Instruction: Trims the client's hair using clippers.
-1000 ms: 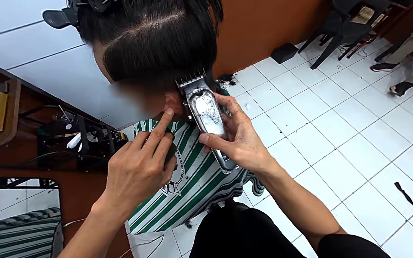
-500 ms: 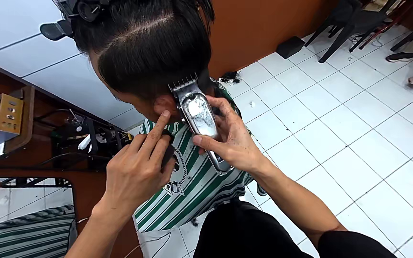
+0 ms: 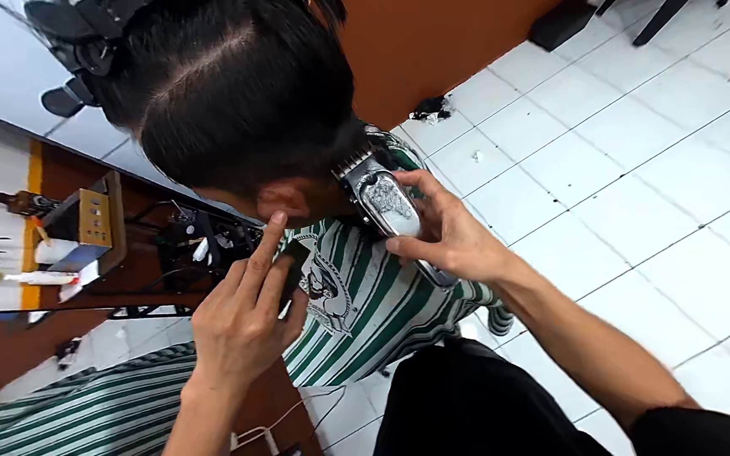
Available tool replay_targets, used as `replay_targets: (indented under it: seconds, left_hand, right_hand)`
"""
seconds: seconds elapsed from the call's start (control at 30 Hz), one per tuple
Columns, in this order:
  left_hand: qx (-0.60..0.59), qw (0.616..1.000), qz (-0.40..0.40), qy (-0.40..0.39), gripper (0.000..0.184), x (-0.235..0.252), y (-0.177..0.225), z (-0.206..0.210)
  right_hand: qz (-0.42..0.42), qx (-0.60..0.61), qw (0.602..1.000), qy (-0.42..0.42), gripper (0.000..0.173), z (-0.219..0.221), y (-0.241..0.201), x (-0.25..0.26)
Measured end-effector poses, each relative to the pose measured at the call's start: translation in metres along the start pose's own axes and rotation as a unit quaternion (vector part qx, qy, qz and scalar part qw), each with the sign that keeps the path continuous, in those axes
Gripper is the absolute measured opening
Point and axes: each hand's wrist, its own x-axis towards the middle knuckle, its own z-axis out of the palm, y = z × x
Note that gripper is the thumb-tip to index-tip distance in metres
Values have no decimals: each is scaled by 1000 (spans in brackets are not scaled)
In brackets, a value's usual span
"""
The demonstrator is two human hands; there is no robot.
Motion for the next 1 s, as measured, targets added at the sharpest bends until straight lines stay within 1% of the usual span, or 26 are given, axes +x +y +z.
replay_targets:
  seconds: [0.07,0.13,0.2,0.27,0.37,0.5,0.6,0.73,0.87,1.0]
  left_hand:
    - [10,1000,-5,4,32,2,1,0]
    - [15,1000,-9,2,31,3,3,-1]
    - [16,1000,-7,1,30,5,4,-3]
    - [18,1000,-7,0,29,5,5,-3]
    - [21,1000,-10,-5,30,5,6,-4]
    - [15,1000,-17,-4,29,7,9,-3]
    - [16,1000,-20,1,28,8,11,-3]
    - [9,1000,-23,5,28,8,12,-2]
    - [7,1000,-28,8,27,8,14,-1]
    - [7,999,-33,5,27,7,15,-1]
  right_hand:
    - [20,12,1000,-12,74,-3,0,8]
    - [19,28,999,-30,71,-4,0,12]
    - [0,49,998,-48,69,-6,-4,17]
    - [-23,60,997,-48,70,-5,-5,20]
    - [-18,64,997,-50,69,-5,-4,20]
    - [-57,75,994,-60,69,-5,-6,25]
    - [-34,85,994,-67,67,-5,-2,23]
    - [-63,94,991,-72,66,-6,-10,27]
    - [-45,98,990,-87,65,-10,-10,30]
    - [-50,104,988,-104,65,-14,-15,34]
